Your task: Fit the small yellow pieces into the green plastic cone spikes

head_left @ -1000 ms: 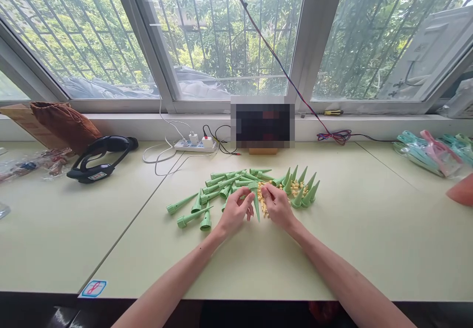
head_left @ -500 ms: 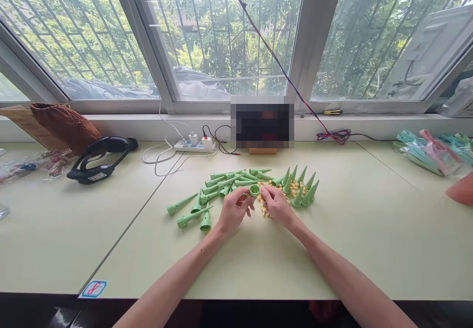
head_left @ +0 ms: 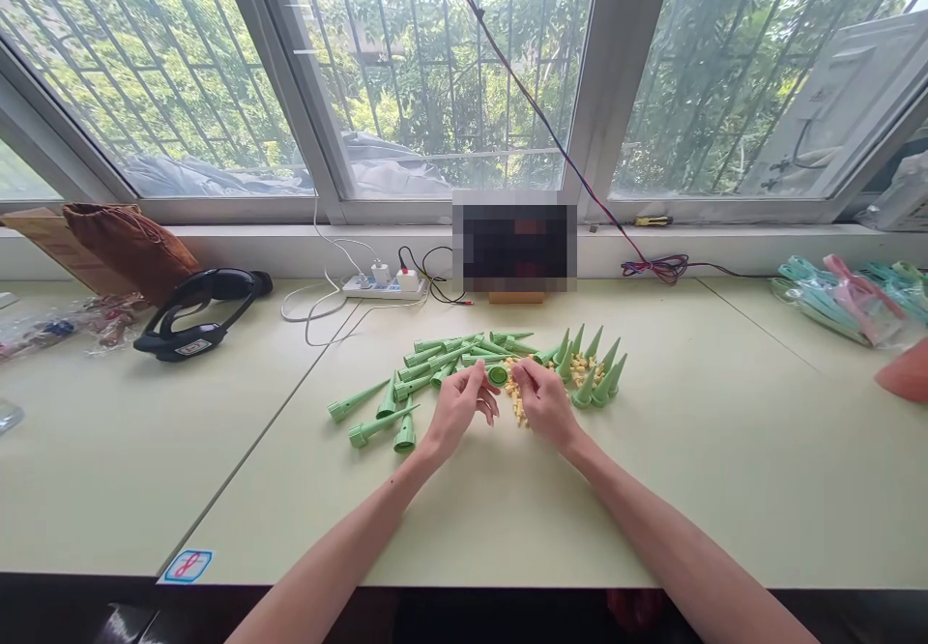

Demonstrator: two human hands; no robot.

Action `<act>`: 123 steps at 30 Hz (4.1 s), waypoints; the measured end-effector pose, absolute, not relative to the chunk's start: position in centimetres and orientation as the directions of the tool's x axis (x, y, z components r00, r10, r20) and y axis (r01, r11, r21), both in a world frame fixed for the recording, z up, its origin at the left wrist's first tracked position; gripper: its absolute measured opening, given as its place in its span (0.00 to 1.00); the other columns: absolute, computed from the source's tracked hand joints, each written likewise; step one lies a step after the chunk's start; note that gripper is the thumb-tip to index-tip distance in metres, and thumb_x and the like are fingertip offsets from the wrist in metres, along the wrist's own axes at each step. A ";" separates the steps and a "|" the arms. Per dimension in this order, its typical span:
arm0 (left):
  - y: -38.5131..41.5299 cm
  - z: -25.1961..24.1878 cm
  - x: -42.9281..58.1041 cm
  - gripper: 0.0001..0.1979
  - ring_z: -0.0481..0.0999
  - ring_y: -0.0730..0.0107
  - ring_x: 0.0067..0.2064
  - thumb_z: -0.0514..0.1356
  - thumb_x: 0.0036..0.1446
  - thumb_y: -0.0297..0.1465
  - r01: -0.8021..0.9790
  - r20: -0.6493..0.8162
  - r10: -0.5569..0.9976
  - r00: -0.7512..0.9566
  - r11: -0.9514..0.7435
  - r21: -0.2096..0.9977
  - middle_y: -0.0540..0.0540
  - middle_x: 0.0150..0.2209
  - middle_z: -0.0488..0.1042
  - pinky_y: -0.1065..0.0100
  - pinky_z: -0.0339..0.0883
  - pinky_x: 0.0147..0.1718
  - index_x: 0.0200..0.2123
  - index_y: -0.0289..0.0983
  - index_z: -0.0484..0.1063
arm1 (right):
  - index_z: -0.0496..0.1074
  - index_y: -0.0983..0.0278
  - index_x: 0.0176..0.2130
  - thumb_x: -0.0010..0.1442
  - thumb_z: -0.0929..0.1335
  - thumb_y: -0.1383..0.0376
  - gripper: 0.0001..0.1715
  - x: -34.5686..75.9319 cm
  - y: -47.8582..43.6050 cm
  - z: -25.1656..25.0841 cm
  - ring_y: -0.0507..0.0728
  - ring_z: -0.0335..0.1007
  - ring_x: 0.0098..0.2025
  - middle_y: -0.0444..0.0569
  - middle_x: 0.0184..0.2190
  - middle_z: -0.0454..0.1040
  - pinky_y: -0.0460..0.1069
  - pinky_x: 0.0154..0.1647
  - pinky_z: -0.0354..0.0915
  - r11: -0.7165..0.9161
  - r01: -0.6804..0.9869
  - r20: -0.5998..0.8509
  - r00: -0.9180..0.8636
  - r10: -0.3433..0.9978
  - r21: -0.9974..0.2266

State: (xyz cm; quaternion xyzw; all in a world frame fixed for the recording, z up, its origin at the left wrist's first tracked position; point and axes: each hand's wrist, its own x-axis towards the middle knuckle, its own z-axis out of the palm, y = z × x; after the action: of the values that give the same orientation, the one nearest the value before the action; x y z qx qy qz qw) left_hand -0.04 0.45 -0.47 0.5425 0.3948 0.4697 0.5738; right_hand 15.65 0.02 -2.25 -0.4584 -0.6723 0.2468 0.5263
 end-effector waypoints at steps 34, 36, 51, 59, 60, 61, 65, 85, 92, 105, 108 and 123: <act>0.7 -1.8 -0.9 0.16 0.78 0.72 0.32 0.58 0.62 0.39 -0.008 0.253 0.878 0.406 -0.274 0.962 0.40 0.53 0.70 0.69 0.76 0.22 0.50 0.40 0.74 | 0.49 0.61 0.22 0.66 0.59 0.56 0.23 15.8 0.1 -1.7 0.50 0.46 0.21 0.39 0.18 0.50 0.47 0.23 0.47 0.339 0.315 0.343 -0.044 0.938 -0.886; 0.7 -1.7 -0.8 0.16 0.78 0.72 0.33 0.58 0.62 0.38 -0.004 0.263 0.875 0.407 -0.286 0.958 0.40 0.53 0.70 0.70 0.76 0.22 0.51 0.40 0.74 | 0.49 0.61 0.22 0.65 0.59 0.57 0.23 15.8 0.2 -2.0 0.50 0.46 0.21 0.39 0.18 0.50 0.47 0.23 0.47 0.324 0.302 0.328 -0.039 0.944 -0.897; 0.3 -0.9 0.0 0.18 0.74 0.72 0.27 0.59 0.61 0.42 0.000 0.198 0.936 0.290 -0.207 0.978 0.45 0.33 0.75 0.68 0.74 0.24 0.45 0.35 0.76 | 0.58 0.61 0.25 0.67 0.60 0.53 0.23 15.4 0.1 -2.4 0.51 0.53 0.23 0.40 0.20 0.57 0.47 0.24 0.52 0.328 0.282 0.303 -0.129 0.944 -0.901; 0.3 -1.0 -0.1 0.18 0.72 0.74 0.24 0.59 0.60 0.43 0.008 0.170 0.938 0.302 -0.181 0.983 0.47 0.29 0.73 0.68 0.72 0.26 0.42 0.33 0.76 | 0.56 0.61 0.24 0.67 0.59 0.56 0.22 15.7 -0.1 -2.5 0.51 0.49 0.22 0.39 0.19 0.54 0.48 0.25 0.49 0.393 0.383 0.358 -0.162 0.920 -0.836; 0.3 -1.0 -0.2 0.19 0.72 0.73 0.24 0.59 0.60 0.44 0.007 0.164 0.939 0.302 -0.174 0.985 0.47 0.29 0.73 0.68 0.72 0.26 0.41 0.34 0.76 | 0.56 0.61 0.24 0.67 0.59 0.56 0.22 15.7 -0.1 -2.5 0.51 0.49 0.22 0.39 0.19 0.54 0.48 0.25 0.49 0.403 0.395 0.367 -0.165 0.915 -0.826; 0.3 -1.0 -0.2 0.19 0.72 0.73 0.25 0.59 0.60 0.44 0.005 0.154 0.940 0.303 -0.164 0.987 0.47 0.29 0.72 0.68 0.72 0.26 0.41 0.34 0.76 | 0.55 0.61 0.24 0.68 0.59 0.57 0.22 15.7 -0.2 -2.5 0.51 0.49 0.22 0.39 0.19 0.55 0.48 0.25 0.49 0.413 0.406 0.377 -0.169 0.910 -0.815; 0.3 -1.0 -0.2 0.20 0.71 0.73 0.25 0.60 0.58 0.46 -0.014 0.108 0.944 0.311 -0.109 0.994 0.47 0.29 0.71 0.68 0.73 0.26 0.39 0.34 0.76 | 0.53 0.61 0.24 0.68 0.59 0.57 0.22 15.7 -0.1 -2.7 0.51 0.49 0.22 0.40 0.19 0.55 0.48 0.25 0.49 0.462 0.445 0.423 -0.191 0.886 -0.767; 0.4 -0.8 -0.3 0.20 0.66 0.79 0.21 0.61 0.57 0.47 -0.050 -0.001 0.934 0.357 0.020 0.999 0.54 0.24 0.60 0.72 0.64 0.20 0.26 0.35 0.65 | 0.51 0.60 0.25 0.68 0.59 0.63 0.19 15.8 0.0 -2.9 0.52 0.52 0.24 0.41 0.22 0.57 0.48 0.27 0.49 0.542 0.505 0.482 -0.258 0.837 -0.671; 0.4 -0.9 -0.4 0.20 0.65 0.79 0.21 0.61 0.57 0.47 -0.045 -0.012 0.935 0.354 0.030 0.999 0.54 0.25 0.59 0.72 0.64 0.20 0.27 0.35 0.65 | 0.50 0.60 0.25 0.68 0.59 0.64 0.19 15.9 0.2 -3.2 0.52 0.51 0.24 0.41 0.22 0.56 0.48 0.27 0.48 0.553 0.511 0.491 -0.267 0.829 -0.657; 0.3 -1.1 -0.2 0.17 0.69 0.74 0.22 0.54 0.63 0.44 0.163 0.128 0.944 0.303 -0.184 0.969 0.53 0.22 0.64 0.70 0.67 0.25 0.30 0.36 0.67 | 0.53 0.61 0.26 0.68 0.59 0.63 0.18 15.7 0.2 -3.3 0.52 0.52 0.24 0.41 0.22 0.58 0.47 0.27 0.50 0.511 0.533 0.461 -0.237 0.855 -0.674; 0.2 -1.1 -0.2 0.15 0.71 0.73 0.23 0.54 0.63 0.42 0.251 0.157 0.950 0.271 -0.228 0.941 0.50 0.26 0.69 0.69 0.68 0.26 0.38 0.35 0.70 | 0.55 0.61 0.26 0.69 0.59 0.61 0.18 15.8 0.2 -3.2 0.52 0.53 0.24 0.41 0.22 0.60 0.47 0.27 0.51 0.486 0.525 0.443 -0.216 0.870 -0.699; -0.4 -0.9 -0.2 0.25 0.68 0.73 0.24 0.56 0.61 0.36 0.616 0.323 0.909 0.262 -0.415 0.670 0.51 0.28 0.70 0.68 0.66 0.29 0.59 0.33 0.63 | 0.71 0.63 0.39 0.70 0.58 0.60 0.17 16.8 0.9 -2.8 0.54 0.64 0.28 0.46 0.28 0.71 0.48 0.30 0.59 0.441 0.533 0.496 -0.045 0.867 -0.722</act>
State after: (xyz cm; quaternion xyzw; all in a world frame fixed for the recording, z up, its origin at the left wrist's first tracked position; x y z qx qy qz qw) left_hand -0.22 -0.37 -0.91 0.7657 0.4980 0.3482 0.2110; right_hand 16.79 0.89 -2.80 -0.4988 -0.7015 0.1749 0.4780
